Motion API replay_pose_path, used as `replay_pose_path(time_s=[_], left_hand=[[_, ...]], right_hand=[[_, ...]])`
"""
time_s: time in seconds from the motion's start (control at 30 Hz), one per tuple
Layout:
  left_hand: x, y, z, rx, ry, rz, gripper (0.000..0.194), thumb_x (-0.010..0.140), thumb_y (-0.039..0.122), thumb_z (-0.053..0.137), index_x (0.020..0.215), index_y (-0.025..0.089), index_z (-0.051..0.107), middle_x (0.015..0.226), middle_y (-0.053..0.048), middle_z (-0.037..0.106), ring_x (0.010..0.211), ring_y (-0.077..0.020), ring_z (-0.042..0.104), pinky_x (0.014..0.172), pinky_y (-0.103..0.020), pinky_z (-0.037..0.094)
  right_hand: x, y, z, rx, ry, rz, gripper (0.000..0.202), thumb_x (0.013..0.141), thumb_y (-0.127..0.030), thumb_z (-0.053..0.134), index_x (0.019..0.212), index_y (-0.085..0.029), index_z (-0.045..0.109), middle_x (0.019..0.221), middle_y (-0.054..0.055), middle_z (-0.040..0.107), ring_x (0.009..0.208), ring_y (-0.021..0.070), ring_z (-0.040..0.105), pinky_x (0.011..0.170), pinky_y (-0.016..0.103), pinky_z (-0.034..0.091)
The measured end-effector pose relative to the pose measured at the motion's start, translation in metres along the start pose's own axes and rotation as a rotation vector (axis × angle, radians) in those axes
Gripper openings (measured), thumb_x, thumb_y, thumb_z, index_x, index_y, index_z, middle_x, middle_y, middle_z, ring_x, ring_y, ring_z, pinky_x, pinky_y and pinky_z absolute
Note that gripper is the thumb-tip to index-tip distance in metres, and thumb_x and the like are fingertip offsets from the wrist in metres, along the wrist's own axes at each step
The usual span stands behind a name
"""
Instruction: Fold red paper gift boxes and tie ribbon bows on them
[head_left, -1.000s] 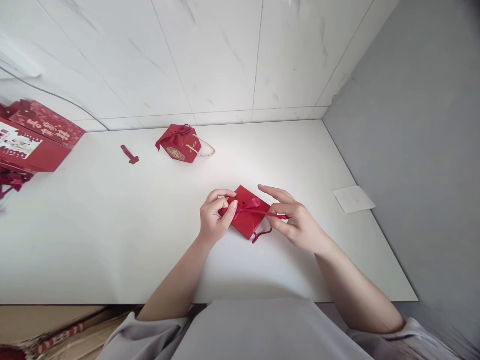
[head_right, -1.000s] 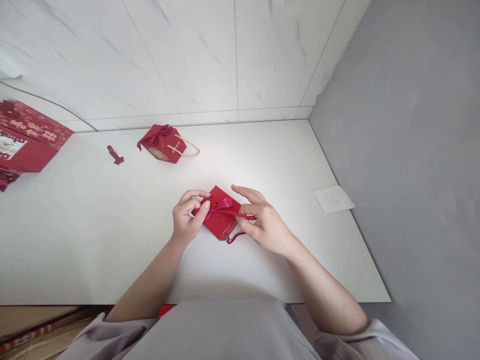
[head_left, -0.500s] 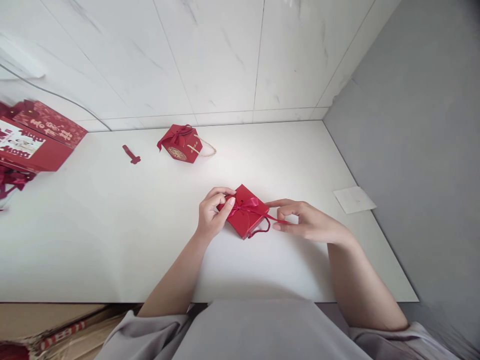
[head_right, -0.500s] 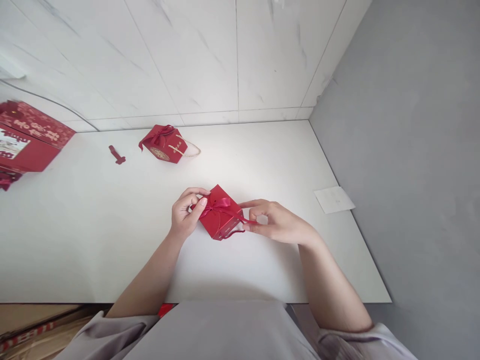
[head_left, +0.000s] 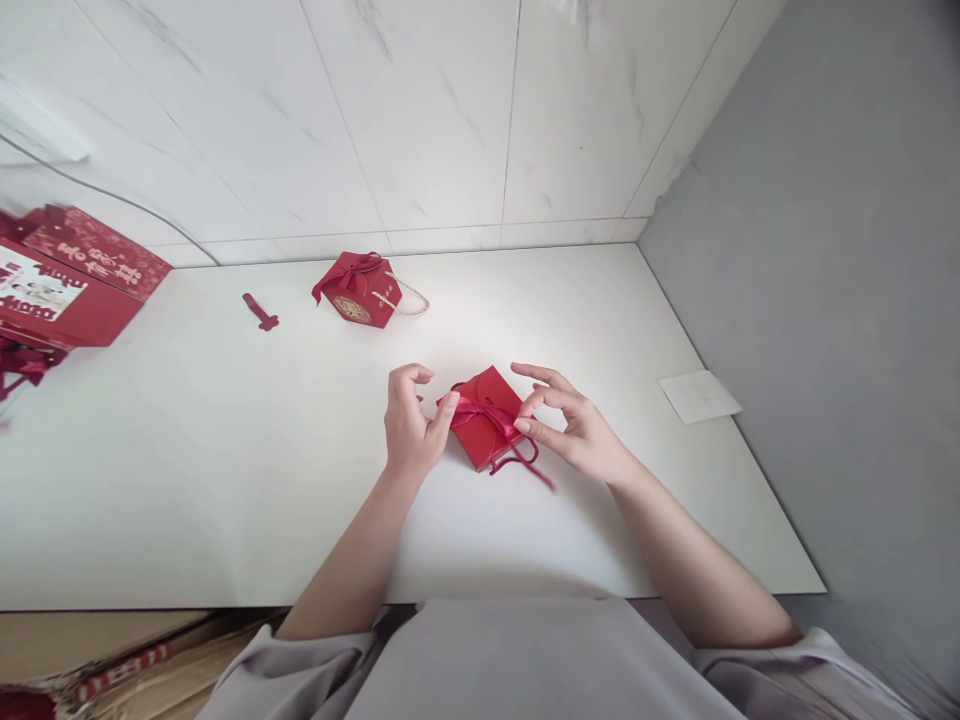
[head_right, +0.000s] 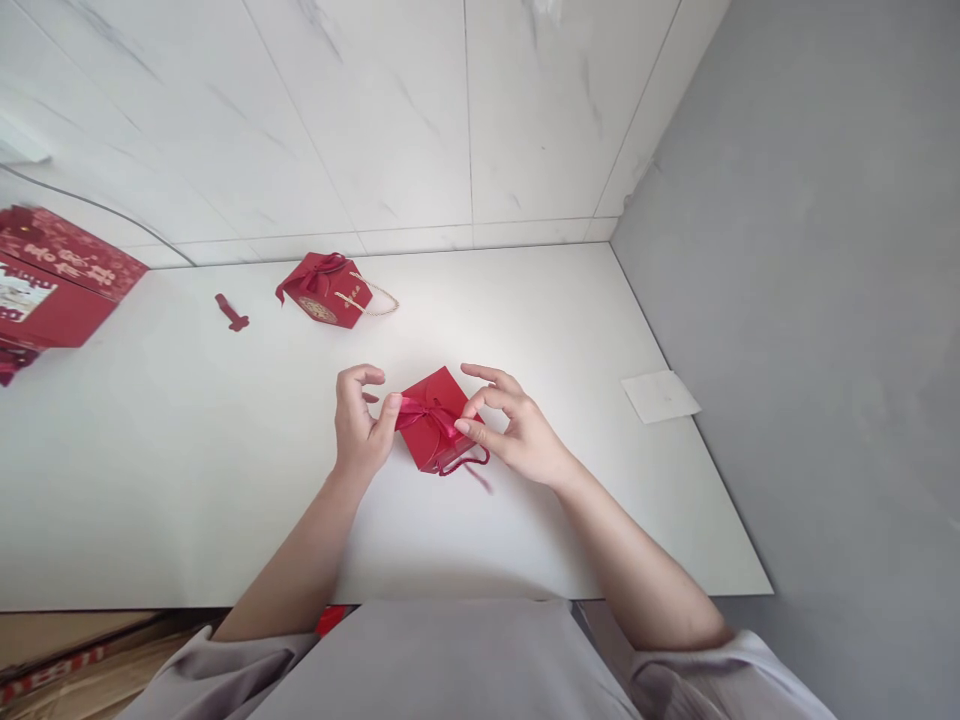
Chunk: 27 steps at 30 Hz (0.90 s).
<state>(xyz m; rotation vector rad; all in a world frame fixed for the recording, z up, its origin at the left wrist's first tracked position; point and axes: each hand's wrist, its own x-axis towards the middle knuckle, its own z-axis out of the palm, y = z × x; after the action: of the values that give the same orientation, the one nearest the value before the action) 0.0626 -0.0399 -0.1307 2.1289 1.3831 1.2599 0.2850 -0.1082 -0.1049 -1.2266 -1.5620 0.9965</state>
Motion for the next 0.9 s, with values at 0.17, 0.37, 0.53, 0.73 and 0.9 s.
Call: replay_pose_path(time_s=[0.17, 0.37, 0.53, 0.73, 0.9], left_hand=[[0.004, -0.005, -0.014, 0.219, -0.201, -0.071, 0.045, 0.085, 0.052, 0.059, 0.057, 0.018, 0.049, 0.057, -0.001, 0.053, 0.056, -0.0151, 0.048, 0.056, -0.029, 0.034], [0.008, -0.008, -0.024, -0.248, -0.607, -0.326, 0.052, 0.088, 0.053, 0.056, 0.051, 0.016, 0.056, 0.052, -0.001, 0.055, 0.054, -0.0139, 0.051, 0.053, -0.028, 0.035], [0.011, -0.006, -0.027, -0.519, -0.749, -0.402, 0.038, 0.086, 0.046, 0.064, 0.061, 0.016, 0.064, 0.067, -0.002, 0.067, 0.068, -0.0178, 0.063, 0.068, -0.030, 0.047], [0.010, -0.005, -0.027, -0.586, -0.776, -0.381, 0.038, 0.088, 0.041, 0.061, 0.059, 0.016, 0.058, 0.067, -0.003, 0.066, 0.068, -0.0172, 0.061, 0.068, -0.030, 0.047], [0.011, -0.003, -0.027, -0.567, -0.821, -0.349, 0.037, 0.089, 0.040, 0.060, 0.060, 0.017, 0.057, 0.067, -0.002, 0.062, 0.065, -0.0168, 0.058, 0.062, -0.030, 0.043]], right_hand=[[0.000, -0.002, 0.000, 0.015, 0.001, 0.033, 0.020, 0.089, -0.042, 0.064, 0.105, -0.030, 0.063, 0.149, 0.005, 0.045, 0.142, 0.0254, 0.037, 0.115, 0.047, 0.033], [-0.001, -0.004, 0.004, -0.020, -0.032, 0.037, 0.013, 0.090, -0.040, 0.063, 0.091, -0.027, 0.064, 0.148, 0.004, 0.045, 0.143, 0.0258, 0.034, 0.117, 0.052, 0.028], [0.001, -0.001, 0.003, 0.033, -0.041, 0.034, 0.019, 0.092, -0.039, 0.061, 0.080, -0.025, 0.064, 0.145, 0.004, 0.048, 0.141, 0.0247, 0.038, 0.115, 0.046, 0.033], [0.002, 0.006, 0.000, 0.140, -0.037, 0.100, 0.026, 0.093, -0.043, 0.058, 0.077, -0.024, 0.060, 0.143, 0.005, 0.049, 0.137, 0.0251, 0.042, 0.110, 0.044, 0.037], [0.003, 0.007, -0.003, 0.192, -0.033, 0.152, 0.030, 0.094, -0.046, 0.056, 0.074, -0.023, 0.058, 0.144, 0.004, 0.047, 0.135, 0.0256, 0.044, 0.109, 0.044, 0.037]])
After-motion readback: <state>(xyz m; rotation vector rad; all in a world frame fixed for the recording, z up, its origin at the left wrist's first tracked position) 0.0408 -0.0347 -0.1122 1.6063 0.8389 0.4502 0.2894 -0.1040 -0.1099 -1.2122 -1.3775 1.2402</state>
